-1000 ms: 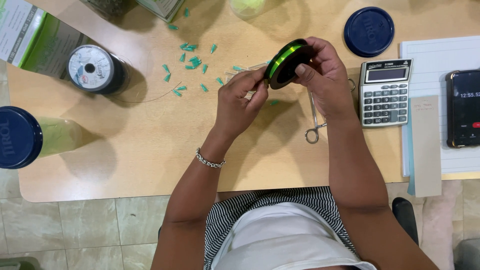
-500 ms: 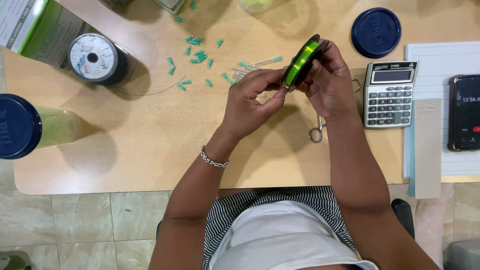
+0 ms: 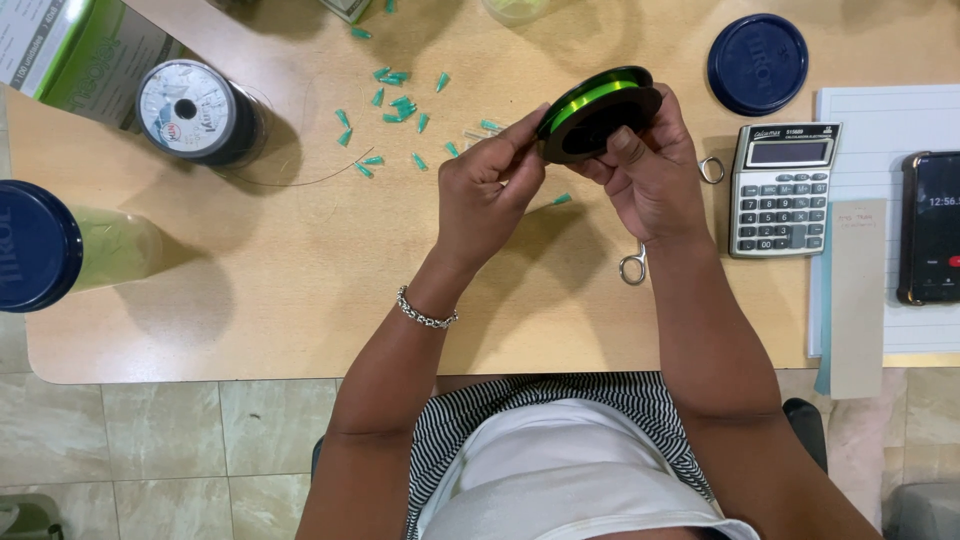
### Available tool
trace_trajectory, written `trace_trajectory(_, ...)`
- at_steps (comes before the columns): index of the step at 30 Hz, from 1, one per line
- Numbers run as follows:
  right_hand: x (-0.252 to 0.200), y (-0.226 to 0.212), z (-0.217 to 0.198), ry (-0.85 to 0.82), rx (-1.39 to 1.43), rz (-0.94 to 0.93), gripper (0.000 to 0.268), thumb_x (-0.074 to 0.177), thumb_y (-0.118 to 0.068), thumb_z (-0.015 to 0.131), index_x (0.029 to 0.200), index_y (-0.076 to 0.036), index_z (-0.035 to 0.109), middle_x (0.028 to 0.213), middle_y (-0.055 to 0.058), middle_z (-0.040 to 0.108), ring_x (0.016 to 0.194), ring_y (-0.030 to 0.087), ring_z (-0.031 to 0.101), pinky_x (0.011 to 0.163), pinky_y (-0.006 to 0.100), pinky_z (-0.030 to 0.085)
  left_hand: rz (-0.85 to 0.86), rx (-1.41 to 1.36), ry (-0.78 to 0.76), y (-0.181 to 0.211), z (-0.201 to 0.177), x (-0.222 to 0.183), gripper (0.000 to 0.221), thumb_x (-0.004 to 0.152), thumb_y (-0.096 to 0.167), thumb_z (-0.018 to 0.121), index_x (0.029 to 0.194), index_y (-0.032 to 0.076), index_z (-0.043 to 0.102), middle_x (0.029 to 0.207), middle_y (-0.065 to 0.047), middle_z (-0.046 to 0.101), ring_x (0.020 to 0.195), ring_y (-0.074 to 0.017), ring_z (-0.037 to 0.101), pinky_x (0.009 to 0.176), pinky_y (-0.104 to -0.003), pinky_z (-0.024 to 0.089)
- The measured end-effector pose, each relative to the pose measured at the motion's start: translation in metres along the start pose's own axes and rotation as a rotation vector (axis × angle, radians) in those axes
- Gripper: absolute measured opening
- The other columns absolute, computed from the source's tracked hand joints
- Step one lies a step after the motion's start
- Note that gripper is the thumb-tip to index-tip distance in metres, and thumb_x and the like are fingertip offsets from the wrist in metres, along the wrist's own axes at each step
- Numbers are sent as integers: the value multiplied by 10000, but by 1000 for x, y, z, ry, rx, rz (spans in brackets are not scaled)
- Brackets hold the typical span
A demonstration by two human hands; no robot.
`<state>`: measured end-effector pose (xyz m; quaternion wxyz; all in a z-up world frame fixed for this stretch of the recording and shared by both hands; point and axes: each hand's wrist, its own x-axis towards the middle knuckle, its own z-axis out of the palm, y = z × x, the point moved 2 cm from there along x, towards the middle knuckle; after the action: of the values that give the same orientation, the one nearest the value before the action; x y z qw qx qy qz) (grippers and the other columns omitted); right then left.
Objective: Assembling small medical components by threading a thin line through them and using forceps to secure the assembly.
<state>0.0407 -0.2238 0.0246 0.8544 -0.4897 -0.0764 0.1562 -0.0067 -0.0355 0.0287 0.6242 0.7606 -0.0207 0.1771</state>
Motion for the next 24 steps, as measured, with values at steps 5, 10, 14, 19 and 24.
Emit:
trace_trajectory(5,1,1,-2,28,22,-7,369,1008,-211,732,1301,-163,512,1344,106,637,1231,331,685,1001,472,641,-93,-300,-32,9,2,3,298,1045,50,623,1341,53,646,1043,-20,695,971,-87,656,972,-285,668)
trace_trajectory(10,3,1,-12,97,41,-14,442,1025,-224,722,1414,-202,513,1337,118,681,1218,356,718,1019,483,649,-236,-509,-12,9,-5,10,281,1045,92,613,1312,12,651,1202,-179,745,1137,-240,745,976,-364,684)
trace_trajectory(14,2,-6,-9,190,61,9,436,992,-198,743,1377,-177,541,1300,148,696,1166,342,739,946,426,676,-317,-620,-12,7,-12,17,255,1030,105,607,1252,-9,661,1112,-183,762,1062,-264,756,915,-382,688)
trace_trajectory(19,2,-8,-10,210,109,33,509,971,-189,756,1411,-186,501,1381,140,656,1225,345,717,954,423,671,-396,-838,-171,-4,-18,17,246,1038,191,610,1183,2,672,1033,-159,777,1033,-257,754,856,-323,618)
trace_trajectory(24,3,-18,-7,204,100,18,621,874,-214,832,1407,-168,518,1358,109,641,1228,332,691,936,455,659,-395,-1066,-142,-9,-22,16,218,1044,154,628,1208,10,640,891,-73,738,1028,-298,751,888,-318,587)
